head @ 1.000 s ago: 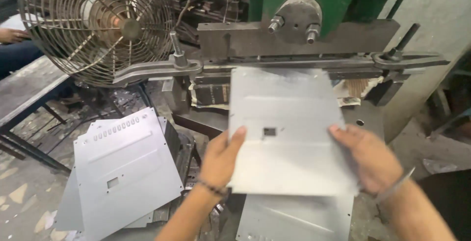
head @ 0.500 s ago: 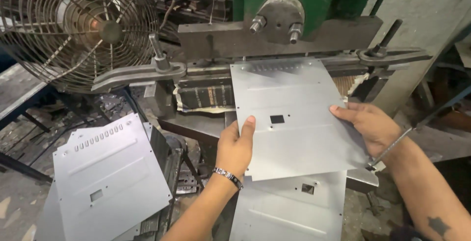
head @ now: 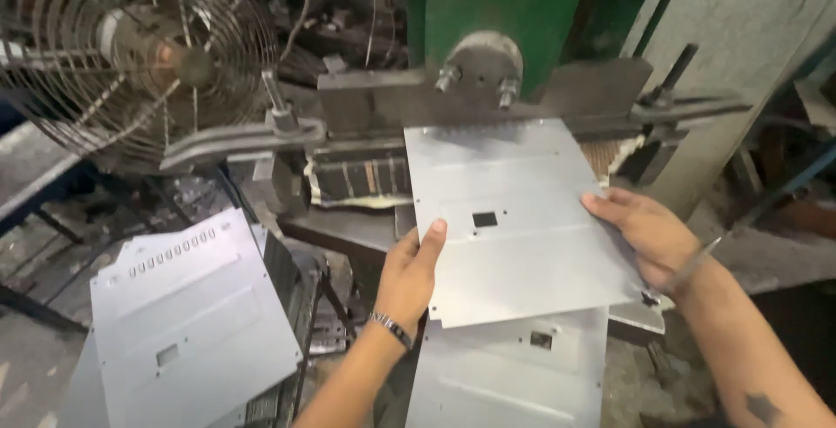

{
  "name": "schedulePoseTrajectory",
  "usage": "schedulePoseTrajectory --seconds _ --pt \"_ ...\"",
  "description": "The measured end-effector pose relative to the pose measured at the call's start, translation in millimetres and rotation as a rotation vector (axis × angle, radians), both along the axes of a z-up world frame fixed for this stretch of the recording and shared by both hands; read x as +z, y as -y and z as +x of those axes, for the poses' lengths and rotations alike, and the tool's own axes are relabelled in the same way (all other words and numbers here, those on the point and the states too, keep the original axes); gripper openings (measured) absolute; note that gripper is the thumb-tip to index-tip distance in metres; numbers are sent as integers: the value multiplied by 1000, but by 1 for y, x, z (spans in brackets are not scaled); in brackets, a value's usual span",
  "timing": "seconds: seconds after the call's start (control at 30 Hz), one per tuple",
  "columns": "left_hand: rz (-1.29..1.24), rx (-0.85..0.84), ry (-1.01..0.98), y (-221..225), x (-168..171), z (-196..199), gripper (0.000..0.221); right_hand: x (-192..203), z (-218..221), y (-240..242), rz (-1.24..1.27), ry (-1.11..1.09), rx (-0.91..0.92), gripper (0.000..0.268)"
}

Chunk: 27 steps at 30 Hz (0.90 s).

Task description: Bending metal sheets using a manual press machine.

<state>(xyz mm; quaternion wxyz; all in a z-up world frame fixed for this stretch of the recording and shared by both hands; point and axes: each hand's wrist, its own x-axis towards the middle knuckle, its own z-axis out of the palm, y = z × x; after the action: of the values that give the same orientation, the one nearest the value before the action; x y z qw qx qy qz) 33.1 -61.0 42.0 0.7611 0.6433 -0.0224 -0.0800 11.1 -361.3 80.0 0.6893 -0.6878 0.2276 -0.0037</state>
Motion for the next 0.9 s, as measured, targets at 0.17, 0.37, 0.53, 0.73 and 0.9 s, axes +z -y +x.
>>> schedulePoseTrajectory --seconds 0.17,0.37,0.53,0.73,0.9 --pt "60 -168 -379 -1 17 -72 53 40 -29 -46 -1184 380 23 63" --pt "923 -533 569 -83 21 -63 41 104 -74 -116 -1791 1002 382 71" --pt "1256 -491 828 -94 94 -35 31 102 -84 -127 -1809 481 775 58" --pt "972 179 1079 -66 33 -21 75 4 -75 -78 -637 32 546 32" --pt "418 174 351 -29 15 -15 90 31 -48 -66 -23 -89 28 35"
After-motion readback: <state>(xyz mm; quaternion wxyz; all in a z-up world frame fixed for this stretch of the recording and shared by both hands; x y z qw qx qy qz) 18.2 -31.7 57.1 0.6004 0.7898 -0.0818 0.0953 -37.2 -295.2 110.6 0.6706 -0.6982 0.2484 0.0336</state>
